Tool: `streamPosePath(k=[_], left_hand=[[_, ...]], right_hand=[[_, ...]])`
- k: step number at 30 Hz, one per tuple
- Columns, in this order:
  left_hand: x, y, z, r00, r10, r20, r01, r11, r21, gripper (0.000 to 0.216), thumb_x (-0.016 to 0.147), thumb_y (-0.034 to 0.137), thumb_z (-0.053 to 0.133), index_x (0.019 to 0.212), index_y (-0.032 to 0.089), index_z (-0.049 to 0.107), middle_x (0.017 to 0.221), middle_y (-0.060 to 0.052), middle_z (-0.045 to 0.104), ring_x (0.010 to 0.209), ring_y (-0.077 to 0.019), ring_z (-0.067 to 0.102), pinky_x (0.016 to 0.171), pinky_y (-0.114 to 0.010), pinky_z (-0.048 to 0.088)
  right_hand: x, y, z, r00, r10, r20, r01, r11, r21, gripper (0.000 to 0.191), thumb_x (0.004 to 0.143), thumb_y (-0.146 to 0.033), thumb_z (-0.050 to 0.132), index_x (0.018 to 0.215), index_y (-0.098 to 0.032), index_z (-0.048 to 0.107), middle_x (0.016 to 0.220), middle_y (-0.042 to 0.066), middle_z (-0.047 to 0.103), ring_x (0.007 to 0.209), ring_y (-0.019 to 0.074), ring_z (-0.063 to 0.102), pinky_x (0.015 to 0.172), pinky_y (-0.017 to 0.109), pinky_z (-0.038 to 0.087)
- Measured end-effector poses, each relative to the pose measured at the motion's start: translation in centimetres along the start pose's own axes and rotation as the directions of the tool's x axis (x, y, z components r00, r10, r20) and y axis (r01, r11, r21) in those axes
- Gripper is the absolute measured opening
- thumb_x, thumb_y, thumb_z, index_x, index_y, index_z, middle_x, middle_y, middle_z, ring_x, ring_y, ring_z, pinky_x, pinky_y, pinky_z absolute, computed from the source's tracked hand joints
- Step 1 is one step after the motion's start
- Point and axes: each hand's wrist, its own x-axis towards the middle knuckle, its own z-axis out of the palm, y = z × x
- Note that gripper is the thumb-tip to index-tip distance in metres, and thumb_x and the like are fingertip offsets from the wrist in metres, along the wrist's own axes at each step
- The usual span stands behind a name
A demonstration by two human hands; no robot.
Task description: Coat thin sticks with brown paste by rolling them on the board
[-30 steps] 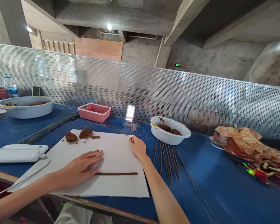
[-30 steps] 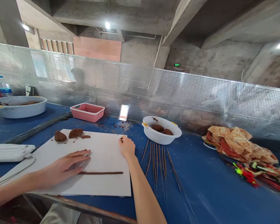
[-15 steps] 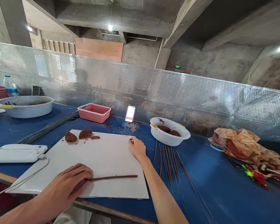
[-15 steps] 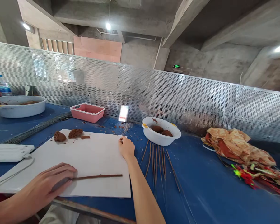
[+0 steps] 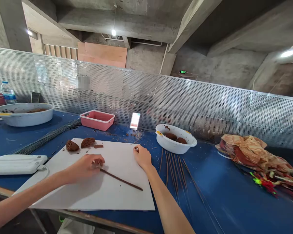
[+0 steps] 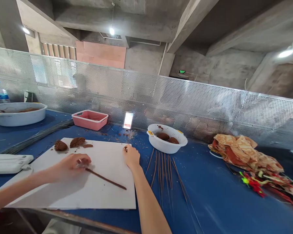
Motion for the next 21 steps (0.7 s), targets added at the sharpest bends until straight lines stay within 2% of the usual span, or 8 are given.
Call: streamPosePath(k=[2,5,7,10,12,15,18,21], left_hand=[[1.9,-0.1,-0.1,0.999,-0.03,0.04,0.032,0.998,-0.06,0.027,0.086,0.033,0.055,0.103,0.023,0.072,0.099,-0.003,0.077,0.092,-0.0232,0.072,0.08,-0.032,0.056],[4.1,0.1,0.8,0.999,-0.039,-0.034,0.039,0.999,0.002,0.032,0.093,0.04,0.048,0.108,0.022,0.071,0.109,-0.007,0.076,0.104,-0.0255,0.069,0.09,-0.038,0.054],[4.9,0.4,1.7,0.997,0.01,-0.083,-0.001,0.994,0.108,0.035,0.097,0.041,0.045,0.111,0.022,0.069,0.117,-0.009,0.073,0.113,-0.0276,0.064,0.1,-0.043,0.05],[5.4,0.5,2.3,0.992,0.112,-0.065,-0.099,0.98,0.175,0.036,0.102,0.036,0.037,0.109,0.02,0.069,0.117,-0.01,0.072,0.116,-0.028,0.061,0.105,-0.045,0.046],[5.2,0.0,1.8,0.989,0.144,-0.031,-0.138,0.98,0.144,0.037,0.104,0.035,0.035,0.107,0.02,0.069,0.113,-0.009,0.073,0.11,-0.0258,0.064,0.1,-0.041,0.047],[4.0,-1.4,0.0,0.979,0.201,0.019,-0.202,0.977,0.066,0.031,0.103,0.035,0.044,0.103,0.021,0.07,0.109,-0.007,0.074,0.102,-0.0225,0.066,0.094,-0.035,0.049],[1.9,-2.6,-1.2,0.971,0.229,0.07,-0.229,0.973,0.003,0.019,0.098,0.033,0.057,0.1,0.021,0.072,0.11,-0.005,0.074,0.105,-0.0211,0.066,0.096,-0.032,0.047],[-0.1,-2.8,-1.1,0.967,0.226,0.117,-0.226,0.974,-0.014,0.015,0.095,0.031,0.066,0.105,0.025,0.074,0.119,-0.002,0.071,0.109,-0.0198,0.065,0.101,-0.03,0.045]], right_hand=[[0.0,0.0,0.0,1.0,0.001,0.001,-0.001,1.0,-0.001,0.028,0.099,-0.038,0.047,0.112,-0.03,0.071,0.108,0.003,0.078,0.101,0.0251,0.07,0.081,0.032,0.047],[-0.1,-0.1,-0.1,1.0,0.0,0.006,0.0,1.0,-0.007,0.029,0.099,-0.038,0.047,0.112,-0.029,0.071,0.108,0.004,0.077,0.102,0.0252,0.07,0.081,0.032,0.046],[-0.2,-0.2,-0.2,1.0,-0.001,0.01,0.002,1.0,-0.012,0.029,0.1,-0.038,0.046,0.113,-0.029,0.071,0.108,0.005,0.077,0.102,0.0251,0.07,0.081,0.032,0.046],[-0.4,-0.3,-0.4,1.0,-0.004,0.016,0.004,1.0,-0.019,0.03,0.1,-0.038,0.046,0.113,-0.029,0.071,0.108,0.005,0.077,0.101,0.0248,0.071,0.08,0.031,0.047],[-0.4,-0.4,-0.5,1.0,-0.009,0.02,0.009,1.0,-0.025,0.03,0.1,-0.038,0.046,0.114,-0.029,0.071,0.108,0.005,0.077,0.1,0.0248,0.071,0.08,0.031,0.047],[-0.5,-0.5,-0.5,1.0,-0.024,0.021,0.024,0.999,-0.035,0.03,0.1,-0.037,0.045,0.114,-0.028,0.071,0.111,0.006,0.076,0.1,0.0255,0.07,0.081,0.032,0.046],[-0.5,-0.5,-0.6,0.999,-0.038,0.024,0.039,0.998,-0.043,0.029,0.101,-0.036,0.046,0.114,-0.028,0.07,0.111,0.007,0.076,0.101,0.0264,0.07,0.082,0.033,0.046],[-0.6,-0.7,-0.9,0.998,-0.049,0.031,0.05,0.998,-0.048,0.028,0.101,-0.035,0.047,0.113,-0.026,0.07,0.11,0.008,0.076,0.1,0.0272,0.07,0.081,0.033,0.045]])
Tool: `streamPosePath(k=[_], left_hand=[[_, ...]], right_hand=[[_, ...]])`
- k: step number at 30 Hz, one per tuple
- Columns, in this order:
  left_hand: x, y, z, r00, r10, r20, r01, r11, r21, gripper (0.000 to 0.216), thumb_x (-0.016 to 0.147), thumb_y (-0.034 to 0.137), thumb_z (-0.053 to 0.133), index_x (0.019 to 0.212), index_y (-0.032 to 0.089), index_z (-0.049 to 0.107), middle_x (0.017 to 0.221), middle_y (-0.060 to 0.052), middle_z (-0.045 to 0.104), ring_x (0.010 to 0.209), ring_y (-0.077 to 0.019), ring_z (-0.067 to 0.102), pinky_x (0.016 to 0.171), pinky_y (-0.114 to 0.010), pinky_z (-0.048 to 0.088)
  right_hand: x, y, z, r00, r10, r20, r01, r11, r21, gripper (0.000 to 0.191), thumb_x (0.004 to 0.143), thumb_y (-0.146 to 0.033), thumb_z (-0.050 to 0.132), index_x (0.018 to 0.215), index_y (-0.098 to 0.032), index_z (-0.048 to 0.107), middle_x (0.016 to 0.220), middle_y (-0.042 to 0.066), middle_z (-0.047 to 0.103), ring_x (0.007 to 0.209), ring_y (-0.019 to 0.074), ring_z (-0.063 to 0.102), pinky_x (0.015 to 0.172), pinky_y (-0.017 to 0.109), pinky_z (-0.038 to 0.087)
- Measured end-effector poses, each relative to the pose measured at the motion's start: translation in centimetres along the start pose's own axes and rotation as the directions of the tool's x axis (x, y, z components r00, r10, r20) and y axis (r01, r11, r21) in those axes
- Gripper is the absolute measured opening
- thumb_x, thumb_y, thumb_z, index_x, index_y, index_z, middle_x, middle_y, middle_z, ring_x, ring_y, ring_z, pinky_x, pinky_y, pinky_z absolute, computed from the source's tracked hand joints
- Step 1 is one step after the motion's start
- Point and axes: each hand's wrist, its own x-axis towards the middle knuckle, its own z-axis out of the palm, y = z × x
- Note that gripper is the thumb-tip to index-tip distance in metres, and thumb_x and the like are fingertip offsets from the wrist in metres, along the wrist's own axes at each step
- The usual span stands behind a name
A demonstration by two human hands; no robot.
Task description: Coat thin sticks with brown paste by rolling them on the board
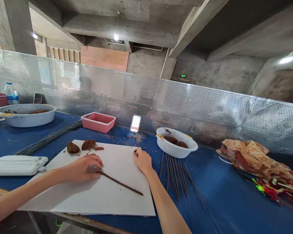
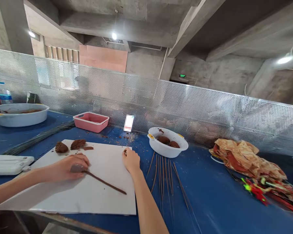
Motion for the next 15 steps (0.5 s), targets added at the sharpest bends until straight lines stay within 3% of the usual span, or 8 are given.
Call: streamPosePath(k=[4,7,8,9,11,15], left_hand=[[-0.4,0.7,1.2,0.998,0.058,-0.037,-0.057,0.998,0.023,0.018,0.101,0.027,0.056,0.102,0.027,0.074,0.113,-0.002,0.071,0.105,-0.0189,0.066,0.096,-0.028,0.047],[0.1,0.6,1.8,0.991,0.11,-0.078,-0.105,0.993,0.06,0.022,0.105,0.028,0.048,0.103,0.026,0.07,0.109,-0.003,0.07,0.1,-0.0187,0.065,0.092,-0.028,0.047],[0.3,0.4,1.9,0.988,0.116,-0.1,-0.109,0.991,0.077,0.022,0.106,0.028,0.047,0.103,0.025,0.069,0.108,-0.003,0.07,0.099,-0.0188,0.065,0.091,-0.029,0.047],[0.5,0.2,2.1,0.985,0.116,-0.126,-0.105,0.99,0.091,0.023,0.106,0.028,0.045,0.102,0.025,0.067,0.107,-0.003,0.07,0.098,-0.0188,0.064,0.089,-0.028,0.046],[0.8,-0.1,2.3,0.979,0.112,-0.171,-0.094,0.99,0.107,0.023,0.107,0.029,0.045,0.102,0.024,0.066,0.102,-0.003,0.069,0.097,-0.019,0.064,0.086,-0.028,0.046],[1.0,-0.6,2.4,0.976,0.119,-0.185,-0.099,0.989,0.111,0.022,0.107,0.032,0.046,0.111,0.025,0.066,0.103,-0.003,0.07,0.099,-0.0192,0.064,0.088,-0.028,0.045]], right_hand=[[-1.1,-1.7,-0.6,0.999,-0.034,0.001,0.034,0.999,0.015,0.028,0.101,-0.029,0.047,0.113,-0.02,0.071,0.109,0.012,0.076,0.101,0.0268,0.07,0.079,0.032,0.044],[-3.0,-4.5,-0.3,0.988,-0.15,0.031,0.146,0.985,0.086,0.03,0.105,-0.035,0.046,0.115,-0.023,0.071,0.105,0.005,0.078,0.095,0.0196,0.07,0.077,0.027,0.044],[-3.7,-5.5,0.0,0.971,-0.232,0.063,0.222,0.966,0.134,0.029,0.105,-0.041,0.048,0.114,-0.026,0.072,0.103,0.001,0.078,0.091,0.0163,0.07,0.075,0.024,0.044],[-4.3,-6.5,0.3,0.923,-0.37,0.108,0.34,0.914,0.221,0.029,0.103,-0.044,0.051,0.111,-0.026,0.073,0.103,0.001,0.078,0.088,0.0155,0.069,0.072,0.024,0.043],[-5.3,-7.8,1.0,0.851,-0.509,0.132,0.462,0.843,0.275,0.025,0.099,-0.043,0.059,0.102,-0.024,0.075,0.101,0.002,0.077,0.084,0.016,0.068,0.068,0.024,0.042],[-5.7,-8.0,1.3,0.807,-0.58,0.112,0.541,0.802,0.255,0.014,0.096,-0.028,0.062,0.097,-0.023,0.075,0.095,0.001,0.076,0.082,0.0161,0.066,0.07,0.024,0.042]])
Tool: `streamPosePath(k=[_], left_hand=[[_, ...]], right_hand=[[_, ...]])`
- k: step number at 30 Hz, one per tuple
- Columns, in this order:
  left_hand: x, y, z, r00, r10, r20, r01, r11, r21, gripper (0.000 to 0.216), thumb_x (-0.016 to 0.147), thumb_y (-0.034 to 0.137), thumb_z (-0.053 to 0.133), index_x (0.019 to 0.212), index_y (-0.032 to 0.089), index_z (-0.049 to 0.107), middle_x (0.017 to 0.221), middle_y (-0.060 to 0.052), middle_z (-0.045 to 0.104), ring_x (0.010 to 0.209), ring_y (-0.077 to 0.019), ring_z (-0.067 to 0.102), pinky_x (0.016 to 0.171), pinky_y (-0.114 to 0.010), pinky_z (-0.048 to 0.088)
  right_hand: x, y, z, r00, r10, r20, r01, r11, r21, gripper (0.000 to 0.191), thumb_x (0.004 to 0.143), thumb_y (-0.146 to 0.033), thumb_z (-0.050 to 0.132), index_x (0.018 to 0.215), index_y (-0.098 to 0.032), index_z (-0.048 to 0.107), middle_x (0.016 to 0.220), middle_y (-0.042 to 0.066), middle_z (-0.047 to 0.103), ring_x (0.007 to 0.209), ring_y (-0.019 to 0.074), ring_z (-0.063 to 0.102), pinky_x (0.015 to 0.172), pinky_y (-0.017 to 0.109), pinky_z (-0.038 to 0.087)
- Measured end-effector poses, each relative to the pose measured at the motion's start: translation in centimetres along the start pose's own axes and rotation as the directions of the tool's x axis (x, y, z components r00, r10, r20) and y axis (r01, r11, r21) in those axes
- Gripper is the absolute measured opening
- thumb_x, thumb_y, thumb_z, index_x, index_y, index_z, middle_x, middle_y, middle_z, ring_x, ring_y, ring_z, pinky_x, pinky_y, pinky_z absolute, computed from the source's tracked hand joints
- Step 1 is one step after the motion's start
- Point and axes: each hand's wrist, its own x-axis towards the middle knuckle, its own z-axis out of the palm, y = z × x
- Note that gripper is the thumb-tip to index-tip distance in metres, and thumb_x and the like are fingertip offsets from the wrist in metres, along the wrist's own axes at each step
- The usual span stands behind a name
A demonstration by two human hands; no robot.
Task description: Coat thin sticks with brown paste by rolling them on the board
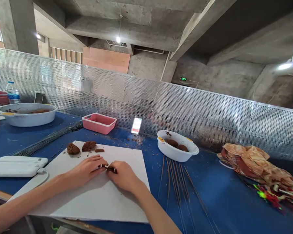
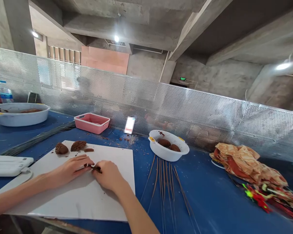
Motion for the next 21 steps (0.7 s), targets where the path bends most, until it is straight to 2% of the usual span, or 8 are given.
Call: streamPosePath(k=[4,9,16,21], left_hand=[[-0.4,0.0,-0.2,1.0,-0.007,0.012,0.006,0.999,0.034,0.024,0.106,0.029,0.046,0.104,0.026,0.069,0.101,-0.002,0.071,0.096,-0.019,0.065,0.089,-0.03,0.044],[-0.7,1.0,-0.6,0.997,-0.065,0.029,0.063,0.996,0.062,0.014,0.097,0.033,0.061,0.105,0.026,0.07,0.1,-0.002,0.072,0.094,-0.0217,0.066,0.088,-0.033,0.044],[0.2,1.1,-0.1,0.997,-0.074,0.026,0.073,0.997,0.039,0.021,0.101,0.039,0.056,0.096,0.026,0.072,0.092,-0.001,0.073,0.088,-0.0213,0.066,0.084,-0.034,0.042],[0.0,1.1,-0.5,0.995,-0.084,0.057,0.081,0.996,0.043,0.024,0.102,0.035,0.051,0.091,0.024,0.069,0.092,-0.002,0.071,0.087,-0.0207,0.065,0.081,-0.033,0.042]], right_hand=[[-0.3,0.6,-0.6,1.0,-0.022,0.008,0.023,0.993,-0.113,0.019,0.099,-0.026,0.058,0.102,-0.024,0.076,0.099,0.002,0.075,0.092,0.0173,0.067,0.077,0.025,0.043],[-0.2,0.1,-0.5,0.998,-0.047,0.032,0.054,0.966,-0.253,0.022,0.101,-0.024,0.054,0.103,-0.024,0.075,0.101,0.003,0.074,0.096,0.0185,0.067,0.078,0.027,0.044],[-0.1,0.1,-0.1,0.998,-0.06,0.02,0.064,0.957,-0.284,0.021,0.101,-0.023,0.054,0.104,-0.025,0.075,0.1,0.002,0.074,0.095,0.018,0.067,0.077,0.026,0.045],[0.0,0.3,0.1,0.998,-0.057,0.029,0.063,0.959,-0.275,0.024,0.103,-0.027,0.053,0.106,-0.025,0.077,0.101,0.002,0.074,0.094,0.0176,0.067,0.078,0.026,0.046]])
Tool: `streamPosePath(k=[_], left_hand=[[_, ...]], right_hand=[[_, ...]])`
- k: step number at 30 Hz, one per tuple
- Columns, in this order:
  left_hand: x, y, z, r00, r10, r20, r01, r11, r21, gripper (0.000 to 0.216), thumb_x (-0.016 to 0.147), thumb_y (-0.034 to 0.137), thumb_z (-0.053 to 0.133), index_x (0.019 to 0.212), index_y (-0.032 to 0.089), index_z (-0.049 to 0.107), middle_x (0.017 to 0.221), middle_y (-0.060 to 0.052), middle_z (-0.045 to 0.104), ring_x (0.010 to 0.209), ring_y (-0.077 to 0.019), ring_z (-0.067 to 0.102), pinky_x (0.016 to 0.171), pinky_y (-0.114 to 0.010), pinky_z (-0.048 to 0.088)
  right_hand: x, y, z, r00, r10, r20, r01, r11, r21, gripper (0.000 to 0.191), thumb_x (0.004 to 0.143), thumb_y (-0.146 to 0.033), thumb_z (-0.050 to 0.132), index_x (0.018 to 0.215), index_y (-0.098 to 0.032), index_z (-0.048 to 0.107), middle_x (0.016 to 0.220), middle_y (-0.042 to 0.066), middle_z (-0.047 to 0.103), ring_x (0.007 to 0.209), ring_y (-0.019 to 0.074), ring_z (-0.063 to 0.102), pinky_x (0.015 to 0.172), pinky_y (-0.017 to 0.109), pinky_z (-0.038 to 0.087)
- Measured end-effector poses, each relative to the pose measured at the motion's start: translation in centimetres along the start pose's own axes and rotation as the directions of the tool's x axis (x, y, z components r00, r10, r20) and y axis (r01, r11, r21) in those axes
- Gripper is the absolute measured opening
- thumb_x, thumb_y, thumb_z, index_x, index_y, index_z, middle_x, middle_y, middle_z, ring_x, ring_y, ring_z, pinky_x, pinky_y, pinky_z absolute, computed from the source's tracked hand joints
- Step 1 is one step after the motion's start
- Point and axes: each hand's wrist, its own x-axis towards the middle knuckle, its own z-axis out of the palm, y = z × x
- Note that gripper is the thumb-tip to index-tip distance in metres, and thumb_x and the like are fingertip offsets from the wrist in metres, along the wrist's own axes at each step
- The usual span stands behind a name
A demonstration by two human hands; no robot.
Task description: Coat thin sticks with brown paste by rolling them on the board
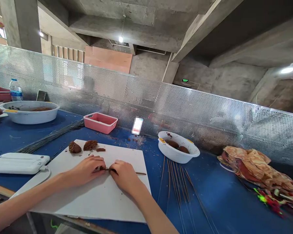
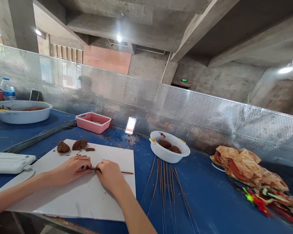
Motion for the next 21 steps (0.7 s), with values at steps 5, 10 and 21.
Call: streamPosePath(k=[5,10,21], left_hand=[[-1.7,-1.1,-1.2,1.0,-0.026,-0.006,0.026,0.996,0.09,0.023,0.1,0.032,0.049,0.087,0.023,0.066,0.089,-0.002,0.069,0.083,-0.0199,0.063,0.078,-0.03,0.041],[-3.5,-3.9,-4.0,0.992,-0.12,-0.036,0.125,0.973,0.194,0.022,0.097,0.032,0.052,0.082,0.024,0.066,0.086,-0.001,0.069,0.08,-0.0211,0.064,0.074,-0.029,0.039],[2.8,-3.5,-6.1,0.981,-0.167,-0.098,0.167,0.986,-0.011,0.027,0.096,0.038,0.05,0.096,0.026,0.074,0.093,0.0,0.077,0.082,-0.0197,0.067,0.071,-0.027,0.043]], right_hand=[[0.0,-0.1,-0.4,1.0,-0.007,0.027,0.006,1.0,0.019,0.026,0.103,-0.028,0.053,0.11,-0.026,0.079,0.102,0.004,0.075,0.101,0.0193,0.066,0.085,0.028,0.047],[-0.1,-0.5,-0.7,0.999,0.04,0.016,-0.042,0.988,0.146,0.027,0.101,-0.022,0.054,0.11,-0.025,0.079,0.107,0.005,0.074,0.106,0.0198,0.065,0.09,0.028,0.048],[-0.2,-0.3,-0.9,0.997,0.053,0.062,-0.077,0.859,0.507,0.024,0.085,-0.021,0.073,0.108,-0.022,0.076,0.103,0.002,0.073,0.088,0.0157,0.065,0.08,0.025,0.049]])
